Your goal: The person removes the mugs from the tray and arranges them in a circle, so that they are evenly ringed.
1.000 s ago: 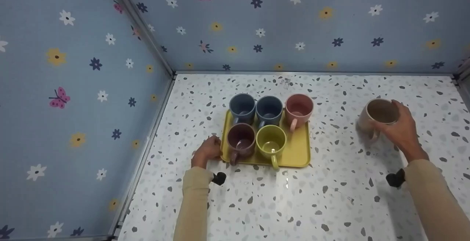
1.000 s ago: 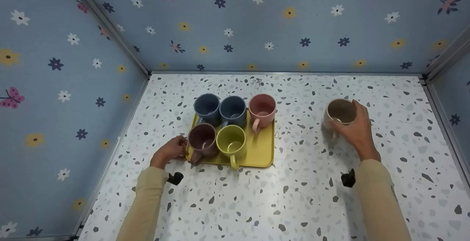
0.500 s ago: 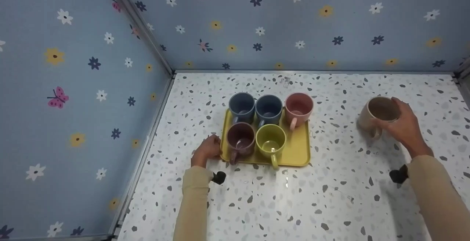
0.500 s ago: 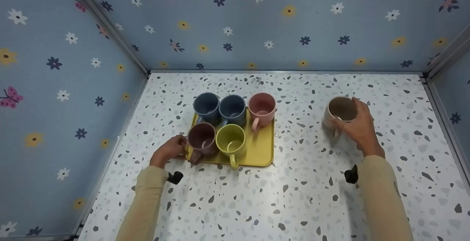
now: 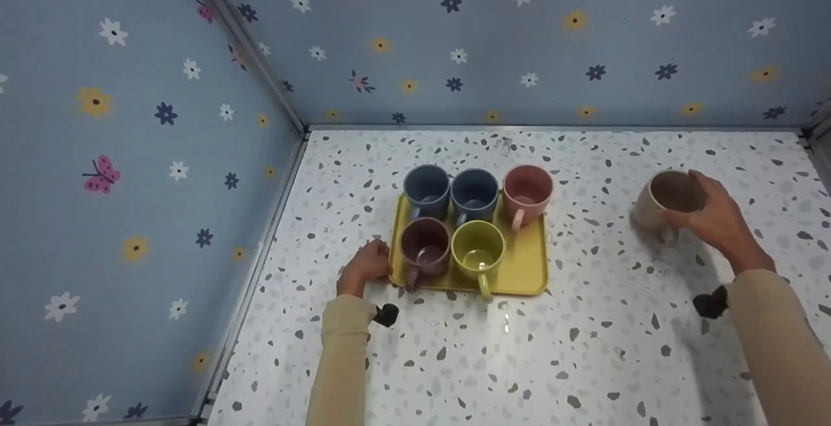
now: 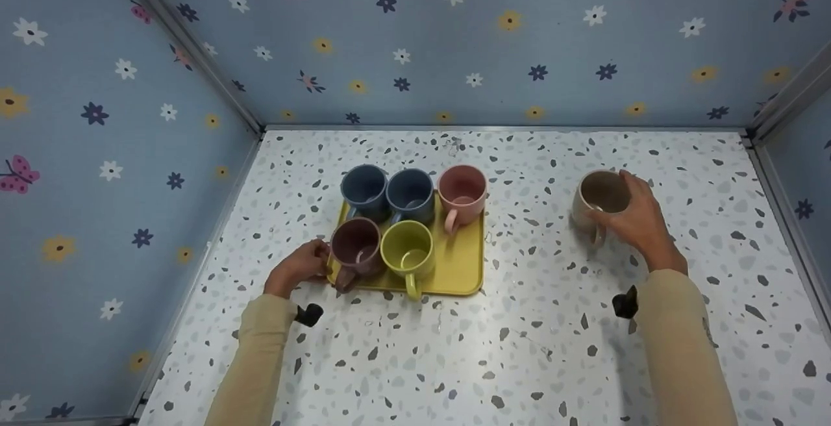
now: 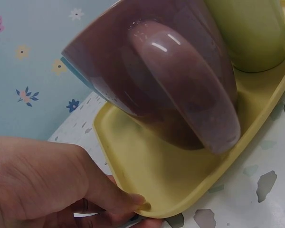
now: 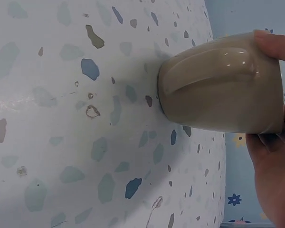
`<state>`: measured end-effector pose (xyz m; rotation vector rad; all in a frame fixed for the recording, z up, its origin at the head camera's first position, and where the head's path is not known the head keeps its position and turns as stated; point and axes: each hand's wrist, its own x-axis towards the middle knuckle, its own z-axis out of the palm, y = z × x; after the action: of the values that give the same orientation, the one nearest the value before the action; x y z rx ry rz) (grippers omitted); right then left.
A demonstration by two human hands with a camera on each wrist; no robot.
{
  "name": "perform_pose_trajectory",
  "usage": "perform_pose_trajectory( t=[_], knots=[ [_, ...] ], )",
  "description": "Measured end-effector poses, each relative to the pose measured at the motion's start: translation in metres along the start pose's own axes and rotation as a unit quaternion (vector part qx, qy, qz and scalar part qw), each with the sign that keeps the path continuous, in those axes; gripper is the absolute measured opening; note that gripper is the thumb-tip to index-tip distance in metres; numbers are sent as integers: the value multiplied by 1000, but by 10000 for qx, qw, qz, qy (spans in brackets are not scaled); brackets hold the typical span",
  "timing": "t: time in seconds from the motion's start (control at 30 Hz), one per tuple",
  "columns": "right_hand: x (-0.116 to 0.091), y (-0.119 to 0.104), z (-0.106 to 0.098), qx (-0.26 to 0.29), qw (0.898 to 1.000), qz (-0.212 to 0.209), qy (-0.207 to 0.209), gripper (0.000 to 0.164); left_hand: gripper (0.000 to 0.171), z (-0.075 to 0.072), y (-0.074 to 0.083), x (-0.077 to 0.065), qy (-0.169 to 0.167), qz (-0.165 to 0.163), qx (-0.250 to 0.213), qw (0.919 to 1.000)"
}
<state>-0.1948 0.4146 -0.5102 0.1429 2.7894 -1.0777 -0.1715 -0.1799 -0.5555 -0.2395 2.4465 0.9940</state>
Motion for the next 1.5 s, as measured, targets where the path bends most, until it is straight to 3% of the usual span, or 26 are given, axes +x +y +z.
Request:
perform_pose_trajectory(
  t=[0.23,0.53,0.97,1.23,1.5],
  knots=[
    [4,-3,-7,-74,9995,21,-316,108,27,0,-1,-1,-92,-149,-250,9995],
    [5,-5,-10,-189,9980,85,-600,108,29,-1,1,-5,-89,-202,-57,9997],
    [8,-7,-11,-85,9974,-174,-696,99,33,-2,1,-4,-78,-40,-30,10000],
    [10,-11,-13,-392,9954,126,-865,101,27,-1,2,-3,26,24,73,10000],
    [11,-15,-14,-257,9947,222,-968,102,25,0,0,-2,57,23,166,9998]
  ],
)
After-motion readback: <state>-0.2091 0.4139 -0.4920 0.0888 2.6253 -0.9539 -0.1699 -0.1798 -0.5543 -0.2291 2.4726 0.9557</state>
